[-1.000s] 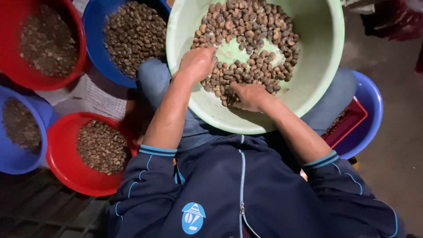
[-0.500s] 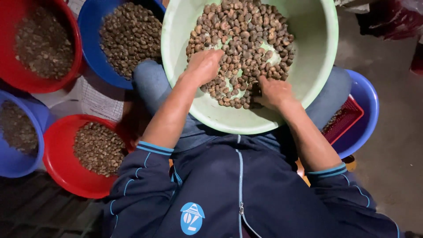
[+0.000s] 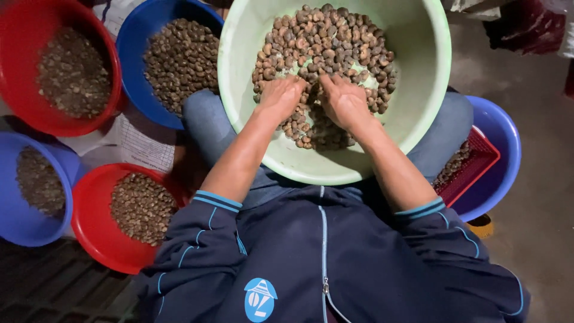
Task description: Manually sorting nuts from a large central bowl into several smaller surrounding bowls.
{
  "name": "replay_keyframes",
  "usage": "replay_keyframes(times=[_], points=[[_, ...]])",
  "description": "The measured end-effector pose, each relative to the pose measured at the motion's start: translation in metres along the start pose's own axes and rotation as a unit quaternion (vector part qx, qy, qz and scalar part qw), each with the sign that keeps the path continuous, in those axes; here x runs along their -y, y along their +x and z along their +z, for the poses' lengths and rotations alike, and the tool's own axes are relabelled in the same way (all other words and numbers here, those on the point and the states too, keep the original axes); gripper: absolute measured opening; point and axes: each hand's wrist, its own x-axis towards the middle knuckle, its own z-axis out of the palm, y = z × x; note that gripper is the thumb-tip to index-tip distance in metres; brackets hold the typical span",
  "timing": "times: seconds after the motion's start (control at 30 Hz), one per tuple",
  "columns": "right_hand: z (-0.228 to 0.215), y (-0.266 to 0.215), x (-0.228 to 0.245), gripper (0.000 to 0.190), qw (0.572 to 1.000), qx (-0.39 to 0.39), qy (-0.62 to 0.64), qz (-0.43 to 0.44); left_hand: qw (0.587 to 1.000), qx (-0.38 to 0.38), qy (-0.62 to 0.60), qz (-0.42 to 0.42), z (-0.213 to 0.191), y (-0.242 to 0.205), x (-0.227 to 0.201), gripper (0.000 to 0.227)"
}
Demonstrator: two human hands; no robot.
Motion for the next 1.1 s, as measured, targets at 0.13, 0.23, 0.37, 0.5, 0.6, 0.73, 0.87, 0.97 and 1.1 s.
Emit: replay_keyframes(times=[0.13,0.23,0.37,0.5,0.6,0.73,0.87,0.97,1.1], points=[[0.003,0.004,0.019,0.047,0.998,0.004,0.057,-0.009,0.999,0.022,0.032,-0.025,0.056,0.024,0.026,0.035],[0.033,0.009,0.008,0.031,0.997,-0.033,-0.046,-0.047,0.999,0.018,0.039,-0.032,0.058,0.023,0.029,0.037],[0.008,0.004,0.007,0.032,0.996,0.007,0.085,0.026,0.996,-0.022,-0.083,-0.027,-0.01,-0.003,0.005,0.031],[-0.049,0.011,0.004,0.022,0.882,0.01,0.457,0.113,0.967,-0.077,-0.242,-0.021,-0.061,-0.022,-0.02,0.027],[-0.072,0.009,0.005,0.027,0.691,-0.046,0.683,0.232,0.949,-0.079,-0.303,-0.016,-0.046,-0.007,-0.013,0.027],[-0.086,0.004,0.009,0.013,0.673,-0.085,0.688,0.256,0.977,-0.032,-0.193,-0.083,-0.05,0.001,-0.024,0.024],[-0.1,0.0,0.026,0.023,0.848,-0.049,0.486,0.206,0.994,-0.058,-0.085,-0.04,-0.02,0.015,-0.021,0.027],[-0.041,0.006,0.003,0.053,0.946,-0.061,0.293,0.127,0.983,-0.17,-0.073,0.02,-0.01,0.009,-0.016,0.028],[-0.013,0.009,-0.001,0.036,0.976,-0.051,0.188,0.103,0.974,-0.208,-0.072,0.054,-0.016,0.005,-0.021,0.02]])
